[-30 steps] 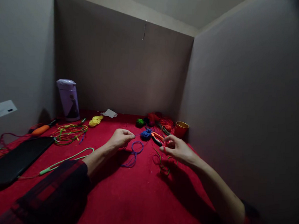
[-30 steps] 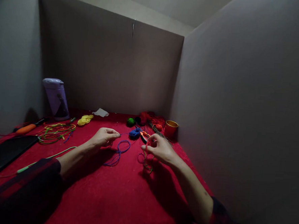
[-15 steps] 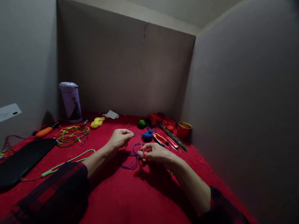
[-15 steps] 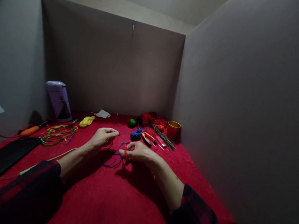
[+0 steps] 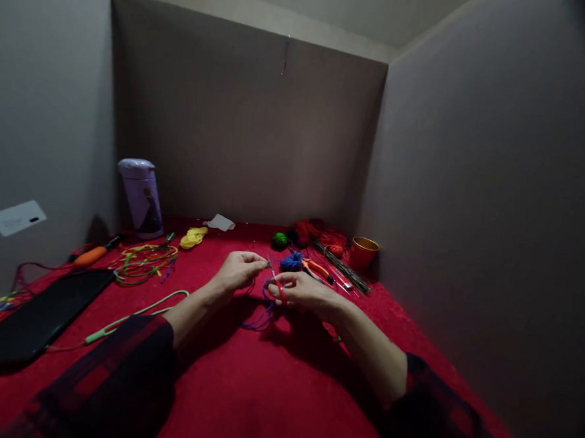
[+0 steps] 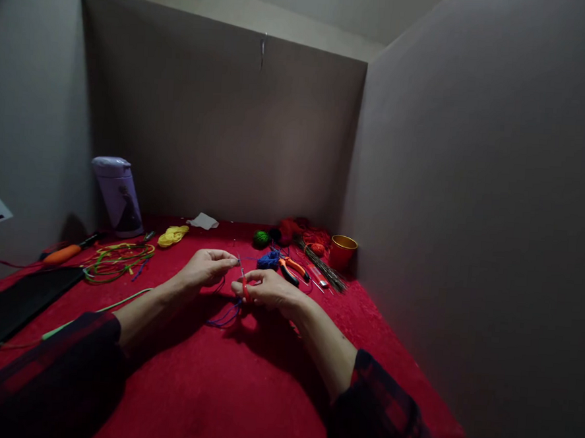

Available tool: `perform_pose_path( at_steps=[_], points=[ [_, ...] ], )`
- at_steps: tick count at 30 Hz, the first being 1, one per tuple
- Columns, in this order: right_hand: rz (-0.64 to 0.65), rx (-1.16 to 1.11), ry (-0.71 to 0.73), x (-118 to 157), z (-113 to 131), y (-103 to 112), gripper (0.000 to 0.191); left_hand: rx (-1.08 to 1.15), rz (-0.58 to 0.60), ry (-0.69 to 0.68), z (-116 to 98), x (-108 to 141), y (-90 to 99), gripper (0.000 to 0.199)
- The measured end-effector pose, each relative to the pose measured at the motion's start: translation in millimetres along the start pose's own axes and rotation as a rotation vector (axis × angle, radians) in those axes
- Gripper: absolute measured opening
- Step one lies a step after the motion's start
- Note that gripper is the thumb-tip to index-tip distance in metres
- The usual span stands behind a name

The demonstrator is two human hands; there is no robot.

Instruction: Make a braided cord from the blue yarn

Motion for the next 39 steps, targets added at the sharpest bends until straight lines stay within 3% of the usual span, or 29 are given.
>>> perform_pose_path(
  at_steps=[16,26,39],
  points=[
    [-0.057,0.036,0.019,1.7,7.4,5.3,0.041,-0.025,0.093,-0.029,1.5,-2.6,-4.6,0.023],
    [-0.011,-0.056,0.079,1.9,9.2,0.7,0.031,-0.005,0.084,-0.002,1.1,-0.6,-3.9,0.025],
    [-0.024,-0.122,0.155,0.3,8.7,-2.4,0.04,0.03,0.086,-0.005,0.9,0.8,-4.5,0.024]
  ],
)
Point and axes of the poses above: each hand's wrist, its own x-axis away from the middle knuckle, its own y-axis out of the back of the hand, z = x × y, the point moved 10 cm from there along -x, towards the middle knuckle, and after that the axes turned 6 degrees about -y, right-handed, at the moved point
